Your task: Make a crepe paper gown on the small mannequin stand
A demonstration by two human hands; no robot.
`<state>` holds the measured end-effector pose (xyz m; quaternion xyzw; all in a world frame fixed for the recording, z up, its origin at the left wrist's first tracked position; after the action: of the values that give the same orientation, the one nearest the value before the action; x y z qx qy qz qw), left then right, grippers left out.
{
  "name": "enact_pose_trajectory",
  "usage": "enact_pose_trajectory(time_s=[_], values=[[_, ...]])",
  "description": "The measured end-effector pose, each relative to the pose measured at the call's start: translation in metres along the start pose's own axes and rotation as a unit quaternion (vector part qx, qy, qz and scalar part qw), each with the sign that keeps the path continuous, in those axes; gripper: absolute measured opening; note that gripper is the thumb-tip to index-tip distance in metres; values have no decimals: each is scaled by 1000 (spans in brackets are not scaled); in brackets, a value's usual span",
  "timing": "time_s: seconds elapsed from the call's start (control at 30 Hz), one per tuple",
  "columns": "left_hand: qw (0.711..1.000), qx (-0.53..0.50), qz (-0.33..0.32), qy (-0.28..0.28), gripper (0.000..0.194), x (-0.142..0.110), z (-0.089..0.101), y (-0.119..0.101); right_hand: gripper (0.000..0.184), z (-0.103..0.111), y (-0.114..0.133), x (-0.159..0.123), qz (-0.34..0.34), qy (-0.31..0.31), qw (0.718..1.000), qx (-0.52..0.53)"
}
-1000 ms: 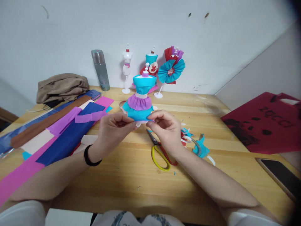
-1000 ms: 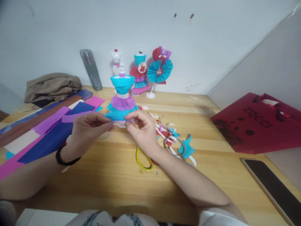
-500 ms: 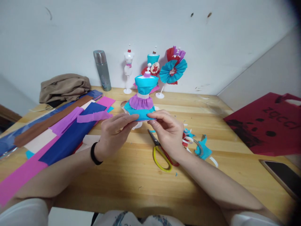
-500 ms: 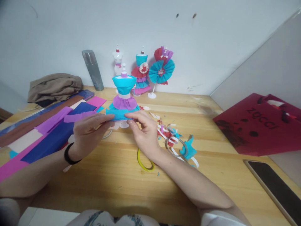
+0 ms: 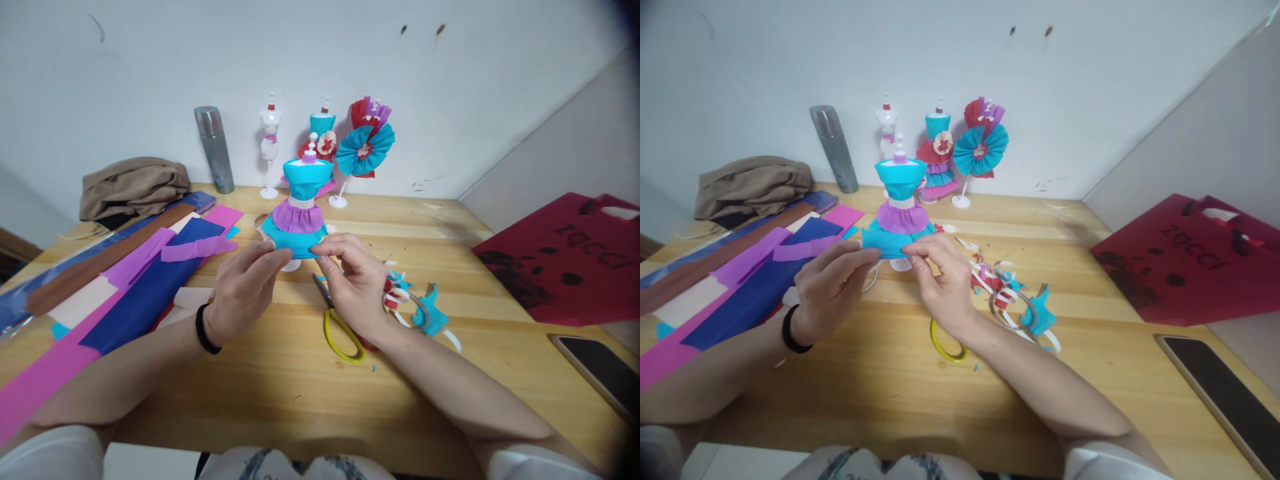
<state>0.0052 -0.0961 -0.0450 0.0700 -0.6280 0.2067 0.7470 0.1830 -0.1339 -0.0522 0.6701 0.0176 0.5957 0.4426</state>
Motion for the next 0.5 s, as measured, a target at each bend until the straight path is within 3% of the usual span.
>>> enact_pose_trajectory(time_s=[0.1, 0.2, 0.33, 0.5], values=[[1000, -4, 18, 11, 12, 4, -1, -2, 11, 0, -3, -3, -30, 0, 999, 13], [999, -11, 42, 19, 10, 6, -1, -3, 8, -4, -7, -7, -110, 3, 993, 51], [988, -25, 150, 39, 7, 3, -3, 1, 4, -8, -6, -7, -215, -2, 970, 113], [966, -76, 241, 58, 4, 1, -5, 4, 10, -8, -5, -1, -241, 14, 962, 126]])
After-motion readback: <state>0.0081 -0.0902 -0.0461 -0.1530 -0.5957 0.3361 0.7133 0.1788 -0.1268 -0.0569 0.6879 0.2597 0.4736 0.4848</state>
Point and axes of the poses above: each hand's wrist, its own x-axis towards the middle knuckle, its own z-axis out of the back of the hand, y = z × x, the point moved 1 cm from there along x, towards the middle knuckle, and after that the axes turned 11 degrees about -y, right-handed, at the moved point
